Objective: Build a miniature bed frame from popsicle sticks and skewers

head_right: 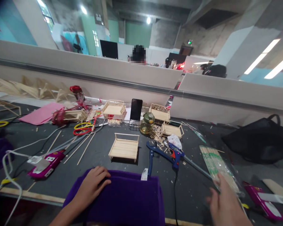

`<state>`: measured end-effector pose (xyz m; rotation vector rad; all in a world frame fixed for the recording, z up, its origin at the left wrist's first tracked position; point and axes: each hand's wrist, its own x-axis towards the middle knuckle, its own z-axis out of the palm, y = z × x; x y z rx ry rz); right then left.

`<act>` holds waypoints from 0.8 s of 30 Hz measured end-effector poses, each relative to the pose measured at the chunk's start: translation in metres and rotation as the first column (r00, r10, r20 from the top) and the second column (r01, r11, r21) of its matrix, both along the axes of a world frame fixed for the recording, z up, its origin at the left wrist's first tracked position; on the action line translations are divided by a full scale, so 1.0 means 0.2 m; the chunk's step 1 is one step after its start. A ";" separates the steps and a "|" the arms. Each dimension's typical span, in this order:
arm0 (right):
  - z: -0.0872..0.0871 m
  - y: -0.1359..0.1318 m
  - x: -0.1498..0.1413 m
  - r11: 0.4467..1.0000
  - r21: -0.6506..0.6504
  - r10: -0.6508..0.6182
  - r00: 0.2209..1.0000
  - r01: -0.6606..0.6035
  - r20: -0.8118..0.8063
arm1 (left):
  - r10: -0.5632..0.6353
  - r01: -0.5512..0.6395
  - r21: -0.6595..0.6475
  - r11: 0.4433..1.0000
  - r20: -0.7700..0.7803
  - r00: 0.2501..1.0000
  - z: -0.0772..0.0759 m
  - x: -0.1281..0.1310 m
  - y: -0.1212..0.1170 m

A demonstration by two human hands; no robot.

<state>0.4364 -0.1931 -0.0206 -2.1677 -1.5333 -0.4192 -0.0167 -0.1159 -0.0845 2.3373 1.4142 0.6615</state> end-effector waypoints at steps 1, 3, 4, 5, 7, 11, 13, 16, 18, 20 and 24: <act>0.04 0.03 -0.11 0.997 -0.038 -0.066 0.998 0.066 -0.008 | 0.003 -0.003 -0.010 1.000 -0.006 1.000 0.00 0.01 0.01; 0.11 0.10 -0.32 0.994 -0.104 -0.033 0.993 0.022 -0.110 | 0.010 -0.010 -0.036 0.999 -0.010 1.000 0.01 0.01 0.02; 0.14 0.15 -0.42 0.996 -0.080 0.019 0.977 -0.037 -0.214 | 0.013 -0.014 -0.050 0.999 -0.008 1.000 0.02 0.02 0.02; 0.17 0.20 -0.52 0.991 -0.048 0.099 0.939 -0.121 -0.328 | 0.017 -0.017 -0.062 0.998 0.000 1.000 0.02 0.02 0.03; 0.20 0.33 -0.68 0.959 0.073 0.276 0.838 -0.275 -0.470 | 0.027 -0.023 -0.084 0.996 0.042 0.999 0.02 0.02 0.04; 0.20 0.64 -0.89 0.928 0.159 0.356 0.678 -0.337 -0.643 | 0.198 -0.164 -0.123 0.979 0.356 0.913 0.03 0.06 0.14; 0.18 0.79 -0.96 0.914 0.253 0.403 0.621 -0.318 -0.672 | 0.379 -0.356 -0.164 0.920 0.607 0.698 0.06 0.09 0.27; 0.11 0.95 -1.04 0.880 0.434 0.466 0.519 -0.192 -0.716 | 0.402 -0.517 -0.204 0.831 0.863 0.305 0.13 0.13 0.53; 0.05 1.02 -1.06 0.864 0.486 0.478 0.519 -0.133 -0.709 | 0.368 -0.519 -0.187 0.834 0.890 0.271 0.18 0.15 0.68; -0.02 1.05 -1.08 0.855 0.502 0.487 0.535 -0.131 -0.690 | 0.338 -0.478 -0.175 0.861 0.898 0.280 0.20 0.16 0.78; -0.13 1.06 -1.08 0.851 0.481 0.514 0.528 -0.211 -0.676 | 0.316 -0.346 -0.184 0.920 0.871 0.376 0.16 0.12 0.82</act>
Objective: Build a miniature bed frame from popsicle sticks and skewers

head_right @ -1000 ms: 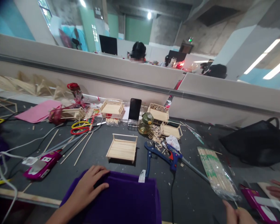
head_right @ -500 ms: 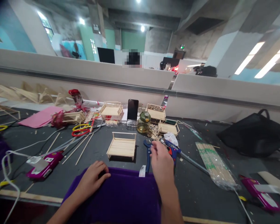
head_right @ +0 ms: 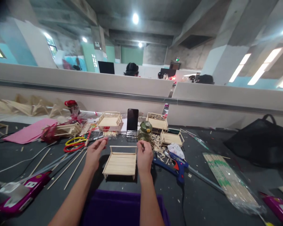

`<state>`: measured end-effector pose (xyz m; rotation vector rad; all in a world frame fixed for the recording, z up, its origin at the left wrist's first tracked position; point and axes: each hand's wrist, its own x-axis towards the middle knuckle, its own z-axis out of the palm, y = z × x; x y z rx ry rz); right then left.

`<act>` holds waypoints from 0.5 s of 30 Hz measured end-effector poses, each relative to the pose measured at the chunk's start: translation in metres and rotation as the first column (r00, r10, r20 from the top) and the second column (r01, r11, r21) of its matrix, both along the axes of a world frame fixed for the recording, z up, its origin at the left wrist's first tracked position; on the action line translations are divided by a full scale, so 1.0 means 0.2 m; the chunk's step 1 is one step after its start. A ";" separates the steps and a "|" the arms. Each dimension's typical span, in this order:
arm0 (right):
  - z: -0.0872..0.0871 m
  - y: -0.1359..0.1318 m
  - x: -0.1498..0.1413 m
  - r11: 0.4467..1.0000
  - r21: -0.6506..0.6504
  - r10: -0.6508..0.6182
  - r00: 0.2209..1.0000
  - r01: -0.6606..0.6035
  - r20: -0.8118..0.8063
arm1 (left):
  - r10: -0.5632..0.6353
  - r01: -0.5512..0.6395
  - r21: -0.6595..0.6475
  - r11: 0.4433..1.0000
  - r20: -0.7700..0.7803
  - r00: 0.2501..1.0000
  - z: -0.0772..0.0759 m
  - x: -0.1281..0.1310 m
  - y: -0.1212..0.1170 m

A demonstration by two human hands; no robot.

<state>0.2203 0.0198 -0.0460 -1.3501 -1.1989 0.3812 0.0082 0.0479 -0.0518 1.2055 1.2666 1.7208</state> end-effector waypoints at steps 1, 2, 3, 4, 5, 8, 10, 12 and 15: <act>-0.02 0.00 0.00 1.000 -0.015 0.018 1.000 -0.018 0.003 | -0.036 0.035 -0.018 0.999 -0.034 0.999 -0.01 -0.01 -0.01; -0.03 0.01 0.00 0.999 -0.033 0.033 0.999 -0.033 -0.003 | -0.071 0.068 -0.042 0.997 -0.064 0.995 -0.02 -0.02 -0.01; -0.04 0.01 0.00 0.998 -0.053 0.044 0.999 -0.044 -0.012 | -0.100 0.094 -0.065 0.993 -0.090 0.991 -0.03 -0.03 -0.02; -0.05 0.02 0.00 0.996 -0.075 0.050 0.998 -0.052 -0.023 | -0.121 0.112 -0.087 0.990 -0.111 0.986 -0.04 -0.04 -0.02; -0.06 0.02 0.01 0.994 -0.094 0.055 0.998 -0.058 -0.038 | -0.140 0.128 -0.105 0.986 -0.125 0.982 -0.04 -0.05 -0.01; -0.08 0.03 0.01 0.986 -0.132 0.095 0.991 -0.107 -0.095 | -0.187 0.164 -0.146 0.976 -0.164 0.969 -0.03 -0.06 -0.01; -0.09 0.04 0.01 0.978 -0.140 0.138 0.981 -0.157 -0.137 | -0.214 0.184 -0.162 0.970 -0.195 0.957 -0.02 -0.07 -0.01; -0.09 0.04 0.01 0.969 -0.145 0.172 0.968 -0.200 -0.183 | -0.238 0.202 -0.169 0.965 -0.230 0.943 0.00 -0.07 -0.01; -0.10 0.03 -0.01 0.952 -0.156 0.221 0.942 -0.265 -0.254 | -0.253 0.212 -0.169 0.963 -0.284 0.925 0.02 -0.07 -0.02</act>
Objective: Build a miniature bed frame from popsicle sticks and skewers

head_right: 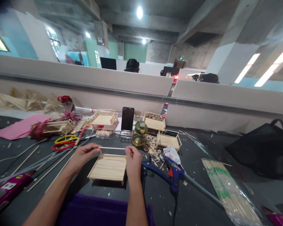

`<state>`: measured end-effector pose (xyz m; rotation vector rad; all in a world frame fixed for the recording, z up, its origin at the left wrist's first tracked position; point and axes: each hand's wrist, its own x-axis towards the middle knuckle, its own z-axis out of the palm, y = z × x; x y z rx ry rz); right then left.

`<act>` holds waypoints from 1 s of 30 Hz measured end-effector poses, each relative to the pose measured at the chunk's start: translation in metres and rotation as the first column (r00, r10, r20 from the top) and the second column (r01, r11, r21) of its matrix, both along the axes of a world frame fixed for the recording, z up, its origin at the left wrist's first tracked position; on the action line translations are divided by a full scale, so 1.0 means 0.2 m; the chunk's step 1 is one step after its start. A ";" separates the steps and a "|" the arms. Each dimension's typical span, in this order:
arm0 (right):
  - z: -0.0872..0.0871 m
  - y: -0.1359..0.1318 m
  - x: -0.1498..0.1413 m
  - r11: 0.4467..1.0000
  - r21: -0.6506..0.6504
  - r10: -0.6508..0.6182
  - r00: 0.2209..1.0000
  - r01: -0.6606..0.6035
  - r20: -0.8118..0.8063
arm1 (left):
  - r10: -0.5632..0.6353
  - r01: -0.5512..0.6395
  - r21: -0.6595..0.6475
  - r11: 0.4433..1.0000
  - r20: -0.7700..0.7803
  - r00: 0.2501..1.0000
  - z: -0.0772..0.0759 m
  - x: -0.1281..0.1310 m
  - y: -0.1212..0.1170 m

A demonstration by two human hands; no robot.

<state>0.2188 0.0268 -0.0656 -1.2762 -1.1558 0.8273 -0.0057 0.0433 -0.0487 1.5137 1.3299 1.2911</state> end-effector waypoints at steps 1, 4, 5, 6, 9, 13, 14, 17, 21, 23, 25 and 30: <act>0.00 0.00 0.00 1.000 -0.009 0.023 1.000 -0.023 -0.016 | 0.001 -0.001 0.009 1.000 -0.013 1.000 0.01 0.00 0.00; -0.01 0.00 -0.01 0.998 -0.022 0.057 0.998 -0.058 -0.038 | 0.004 -0.003 0.025 1.000 -0.021 1.000 0.02 0.02 0.00; -0.01 0.00 -0.01 0.998 -0.025 0.060 0.997 -0.062 -0.045 | 0.006 -0.005 0.018 1.000 -0.014 1.000 0.03 0.03 0.00; 0.00 0.00 -0.01 0.998 -0.028 0.061 0.996 -0.063 -0.057 | 0.009 -0.009 0.004 1.000 -0.004 1.000 0.03 0.03 0.01; 0.00 0.01 -0.02 0.997 -0.037 0.063 0.991 -0.068 -0.121 | 0.038 -0.037 -0.045 0.998 0.022 0.999 0.01 0.03 0.02; 0.02 0.01 -0.04 0.998 -0.045 0.032 0.985 -0.040 -0.170 | 0.040 -0.039 -0.025 0.999 0.016 0.999 -0.02 0.02 0.03; 0.02 0.02 -0.04 0.998 -0.052 0.028 0.983 -0.038 -0.182 | 0.037 -0.037 -0.017 0.999 0.012 0.999 -0.03 0.02 0.03; 0.01 0.02 -0.05 0.997 -0.062 0.024 0.975 -0.038 -0.221 | 0.048 -0.048 -0.017 0.999 0.016 0.999 -0.04 0.02 0.03; 0.00 0.02 -0.04 0.997 -0.063 0.025 0.972 -0.041 -0.235 | 0.051 -0.051 -0.021 0.998 0.030 0.998 -0.04 0.03 0.03; -0.01 0.02 -0.04 0.997 -0.063 0.033 0.971 -0.049 -0.238 | 0.048 -0.048 -0.015 0.999 0.036 0.998 -0.04 0.03 0.03; -0.01 0.02 -0.04 0.997 -0.058 0.035 0.971 -0.050 -0.236 | 0.053 -0.052 -0.008 0.999 0.042 0.998 -0.04 0.04 0.02; -0.01 0.02 -0.04 0.999 -0.030 0.013 0.978 -0.020 -0.210 | 0.065 -0.062 -0.034 0.997 0.093 0.994 -0.06 0.05 0.01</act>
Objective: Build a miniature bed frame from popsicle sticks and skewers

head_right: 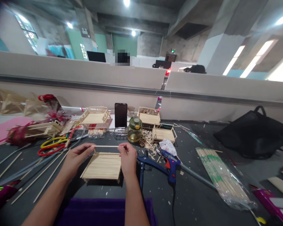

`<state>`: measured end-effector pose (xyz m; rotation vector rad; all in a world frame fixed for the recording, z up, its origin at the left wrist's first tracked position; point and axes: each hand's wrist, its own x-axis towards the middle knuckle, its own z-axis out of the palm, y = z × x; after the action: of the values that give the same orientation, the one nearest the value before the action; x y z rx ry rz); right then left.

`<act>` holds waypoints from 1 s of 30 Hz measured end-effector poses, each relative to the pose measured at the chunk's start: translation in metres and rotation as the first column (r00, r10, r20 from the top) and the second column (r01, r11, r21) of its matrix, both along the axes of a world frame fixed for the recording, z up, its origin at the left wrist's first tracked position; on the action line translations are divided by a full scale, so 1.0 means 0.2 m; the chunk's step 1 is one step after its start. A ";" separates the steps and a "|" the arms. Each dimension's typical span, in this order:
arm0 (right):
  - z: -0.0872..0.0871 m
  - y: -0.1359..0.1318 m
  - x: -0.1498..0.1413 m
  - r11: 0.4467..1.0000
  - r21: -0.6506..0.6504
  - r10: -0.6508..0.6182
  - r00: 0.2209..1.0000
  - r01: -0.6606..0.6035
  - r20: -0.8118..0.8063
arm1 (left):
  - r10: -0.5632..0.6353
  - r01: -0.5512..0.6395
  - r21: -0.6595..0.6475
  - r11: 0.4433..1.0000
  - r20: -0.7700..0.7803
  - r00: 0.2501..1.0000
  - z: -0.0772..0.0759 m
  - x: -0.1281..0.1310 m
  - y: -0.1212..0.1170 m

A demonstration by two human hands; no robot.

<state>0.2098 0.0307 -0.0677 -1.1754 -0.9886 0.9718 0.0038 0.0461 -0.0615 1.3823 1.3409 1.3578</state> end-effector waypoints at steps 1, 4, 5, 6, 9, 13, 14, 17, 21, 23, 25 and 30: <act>0.00 0.00 0.00 1.000 0.007 -0.006 1.000 0.006 0.005 | 0.002 -0.002 -0.004 1.000 0.016 1.000 -0.01 0.00 0.00; -0.02 0.01 -0.01 1.000 0.018 -0.013 1.000 0.013 0.006 | -0.004 0.005 -0.010 1.000 0.034 0.999 -0.02 0.00 -0.01; -0.02 0.01 0.00 1.000 0.018 -0.011 1.000 0.011 0.005 | -0.008 0.009 -0.015 1.000 0.036 0.999 -0.02 0.00 -0.01; -0.02 0.01 0.00 1.000 0.014 -0.011 1.000 0.011 0.007 | -0.015 0.016 -0.023 1.000 0.038 0.999 -0.02 -0.01 -0.01; -0.01 -0.01 0.03 0.998 0.002 -0.062 0.998 0.062 0.020 | -0.039 0.042 -0.051 0.998 0.067 0.997 -0.01 -0.03 -0.01; 0.04 -0.04 0.09 0.975 0.052 -0.218 0.973 0.214 0.081 | -0.034 0.046 -0.086 0.995 0.141 0.989 -0.01 -0.07 0.00; 0.05 -0.05 0.11 0.968 0.063 -0.248 0.961 0.242 0.123 | -0.026 0.041 -0.093 0.995 0.150 0.988 -0.02 -0.07 0.00; 0.08 -0.08 0.14 0.958 0.054 -0.283 0.911 0.280 0.298 | -0.028 0.045 -0.113 0.993 0.148 0.989 -0.02 -0.07 -0.01; 0.09 -0.10 0.14 0.969 0.009 -0.215 0.824 0.247 0.524 | -0.048 0.075 -0.203 0.976 0.134 0.990 -0.03 -0.08 -0.02; 0.08 -0.10 0.13 0.975 -0.009 -0.178 0.801 0.223 0.572 | -0.076 0.107 -0.250 0.962 0.128 0.989 -0.03 -0.09 -0.02; 0.07 -0.11 0.11 0.978 -0.040 -0.138 0.784 0.203 0.605 | -0.125 0.156 -0.280 0.947 0.124 0.984 -0.03 -0.09 -0.03; 0.12 -0.14 0.09 0.960 -0.199 0.013 0.678 0.197 0.735 | -0.232 0.244 -0.333 0.911 0.074 0.970 -0.01 -0.09 -0.05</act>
<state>0.2275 0.0036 -0.0433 -1.9078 -1.4367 0.5330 -0.0133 0.0359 -0.0633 1.2336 1.2675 0.9312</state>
